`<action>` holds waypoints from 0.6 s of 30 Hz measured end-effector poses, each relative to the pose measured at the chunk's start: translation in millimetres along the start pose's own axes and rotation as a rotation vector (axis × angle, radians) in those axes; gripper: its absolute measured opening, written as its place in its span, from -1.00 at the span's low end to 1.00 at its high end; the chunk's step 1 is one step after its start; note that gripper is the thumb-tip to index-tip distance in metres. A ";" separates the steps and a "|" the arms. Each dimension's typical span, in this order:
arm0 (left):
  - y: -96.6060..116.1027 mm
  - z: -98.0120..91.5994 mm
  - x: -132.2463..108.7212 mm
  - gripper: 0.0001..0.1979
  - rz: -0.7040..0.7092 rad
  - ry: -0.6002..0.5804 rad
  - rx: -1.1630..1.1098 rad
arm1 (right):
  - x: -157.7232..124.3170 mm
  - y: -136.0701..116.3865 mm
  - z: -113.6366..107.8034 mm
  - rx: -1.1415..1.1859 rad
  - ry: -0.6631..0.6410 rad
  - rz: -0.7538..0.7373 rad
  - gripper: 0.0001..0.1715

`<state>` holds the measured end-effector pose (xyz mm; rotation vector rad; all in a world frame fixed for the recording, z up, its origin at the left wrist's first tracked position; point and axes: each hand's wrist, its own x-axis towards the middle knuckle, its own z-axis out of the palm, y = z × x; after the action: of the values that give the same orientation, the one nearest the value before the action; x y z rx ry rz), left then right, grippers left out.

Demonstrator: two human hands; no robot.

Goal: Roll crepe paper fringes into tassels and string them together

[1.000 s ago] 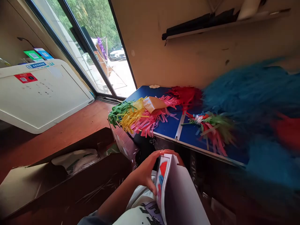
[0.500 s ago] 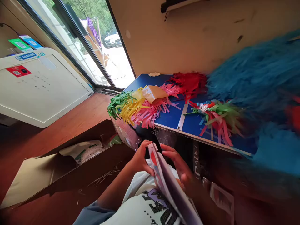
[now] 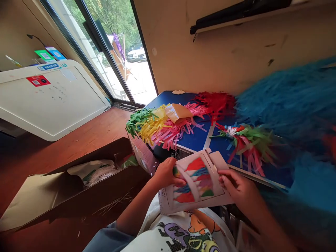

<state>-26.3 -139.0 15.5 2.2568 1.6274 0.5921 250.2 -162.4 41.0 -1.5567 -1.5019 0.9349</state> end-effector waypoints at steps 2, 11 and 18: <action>2.2 5.4 1.9 -0.39 0.030 -0.050 0.024 | 12.7 -2.1 -11.5 0.017 -0.124 0.155 -0.51; -0.6 16.5 5.7 -0.37 0.074 -0.191 0.045 | 0.9 15.7 -3.8 -0.236 -0.126 0.113 -0.50; 10.3 24.1 6.3 -0.39 0.203 -0.185 0.060 | -15.4 35.2 10.0 0.328 -0.550 0.201 -0.43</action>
<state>-4.2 -136.2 0.3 2.4572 1.3566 0.3711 256.1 -177.9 5.0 -1.2803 -1.4596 1.7387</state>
